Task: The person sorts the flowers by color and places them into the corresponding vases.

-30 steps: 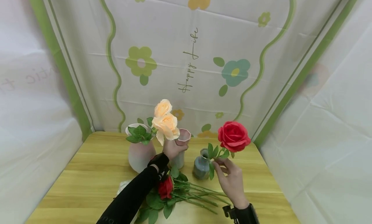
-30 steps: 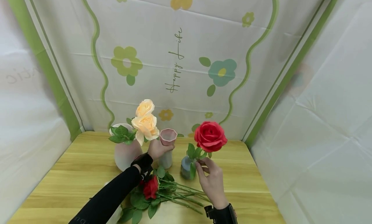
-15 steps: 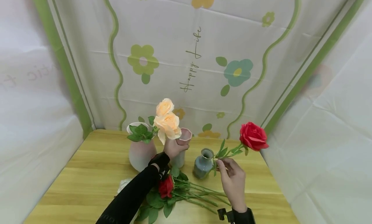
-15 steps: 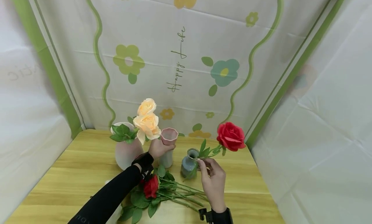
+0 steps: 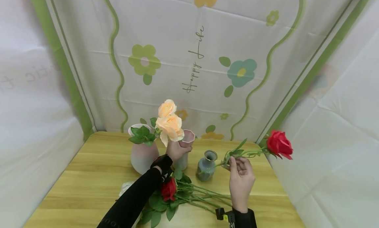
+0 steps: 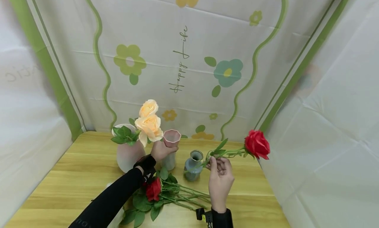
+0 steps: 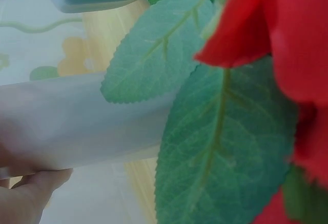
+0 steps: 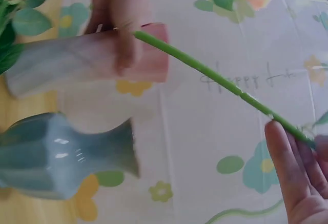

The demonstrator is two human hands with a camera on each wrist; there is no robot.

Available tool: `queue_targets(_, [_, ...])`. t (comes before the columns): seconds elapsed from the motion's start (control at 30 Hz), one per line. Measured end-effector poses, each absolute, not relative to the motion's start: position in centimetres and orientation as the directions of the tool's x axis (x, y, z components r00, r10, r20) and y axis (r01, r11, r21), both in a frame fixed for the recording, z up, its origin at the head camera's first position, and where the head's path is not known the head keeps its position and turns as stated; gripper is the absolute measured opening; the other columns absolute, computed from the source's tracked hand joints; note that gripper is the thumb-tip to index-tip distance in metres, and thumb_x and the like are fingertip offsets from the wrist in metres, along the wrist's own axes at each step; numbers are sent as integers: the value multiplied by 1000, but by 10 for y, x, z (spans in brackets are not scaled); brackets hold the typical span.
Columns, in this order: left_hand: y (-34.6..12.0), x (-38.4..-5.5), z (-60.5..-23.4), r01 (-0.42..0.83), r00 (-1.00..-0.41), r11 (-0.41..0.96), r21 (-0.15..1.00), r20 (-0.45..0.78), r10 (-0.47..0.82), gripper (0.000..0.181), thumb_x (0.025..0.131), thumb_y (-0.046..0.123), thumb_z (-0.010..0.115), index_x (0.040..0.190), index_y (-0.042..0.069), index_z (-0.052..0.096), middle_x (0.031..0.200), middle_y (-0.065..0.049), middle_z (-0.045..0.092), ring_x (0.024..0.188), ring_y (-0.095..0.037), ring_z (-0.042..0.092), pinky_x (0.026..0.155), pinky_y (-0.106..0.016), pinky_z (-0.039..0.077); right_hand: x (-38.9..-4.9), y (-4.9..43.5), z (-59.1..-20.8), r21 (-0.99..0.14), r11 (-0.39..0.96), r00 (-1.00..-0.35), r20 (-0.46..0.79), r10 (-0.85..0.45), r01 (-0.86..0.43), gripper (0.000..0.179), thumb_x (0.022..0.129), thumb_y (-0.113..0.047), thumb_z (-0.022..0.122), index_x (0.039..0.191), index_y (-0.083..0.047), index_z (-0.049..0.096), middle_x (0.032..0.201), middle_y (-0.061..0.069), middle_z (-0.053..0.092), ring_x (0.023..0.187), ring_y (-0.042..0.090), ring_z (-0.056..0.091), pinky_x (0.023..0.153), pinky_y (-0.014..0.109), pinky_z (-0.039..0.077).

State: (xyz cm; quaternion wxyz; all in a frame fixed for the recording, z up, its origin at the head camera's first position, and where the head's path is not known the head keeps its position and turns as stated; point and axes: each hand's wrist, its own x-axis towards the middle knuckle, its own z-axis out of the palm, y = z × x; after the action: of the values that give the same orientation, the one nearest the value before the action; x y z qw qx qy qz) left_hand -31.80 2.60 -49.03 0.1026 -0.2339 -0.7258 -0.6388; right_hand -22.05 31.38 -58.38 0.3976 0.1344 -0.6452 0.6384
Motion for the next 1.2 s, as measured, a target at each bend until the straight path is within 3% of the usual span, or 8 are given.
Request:
queue_targets(0.13, [26,-317,-490,457,-877,84,886,432,211,76,78,0,81,142,-5,40,129,-26,51,118,-41,50,101,-52,41,-196,279,-509,-647,77,-600,739,304,-758,28,98,12,50,126,13,48,112,32,57,97,43,62,82,47,55])
queue_targets(0.27, [27,-313,-485,457,-878,98,884,431,207,74,78,-2,80,140,-7,40,127,-27,52,117,-42,51,99,-52,42,-166,234,-432,-597,63,-549,769,327,-800,21,99,9,52,118,17,51,104,29,58,93,36,63,81,43,55])
queue_targets(0.43, [25,-305,-472,463,-871,47,885,444,208,73,77,-8,78,138,-13,40,125,-32,51,115,-47,50,97,-57,42,-154,212,-396,-612,77,-536,741,404,-788,20,99,9,50,114,22,47,100,31,56,91,34,63,80,44,55])
queue_targets(0.77, [23,-301,-465,449,-877,43,892,432,209,71,77,-8,77,137,-15,40,124,-34,51,114,-48,50,97,-57,42,-169,205,-392,-563,30,-476,724,500,-826,18,95,17,51,111,25,50,99,36,59,87,37,65,81,48,54])
queue_targets(0.93, [23,-300,-467,446,-878,34,894,430,209,70,76,-9,78,135,-15,42,122,-33,52,113,-48,51,96,-57,42,-178,200,-398,-557,15,-470,716,516,-831,23,95,13,55,115,23,52,104,38,59,93,41,64,84,49,53])
queue_targets(1.2, [21,-299,-467,441,-878,34,897,424,221,75,79,-9,77,142,-12,36,130,-32,49,118,-47,48,100,-56,40,-269,258,-517,-579,58,-504,751,426,-813,30,96,14,52,126,12,53,117,30,62,100,43,63,85,50,53])
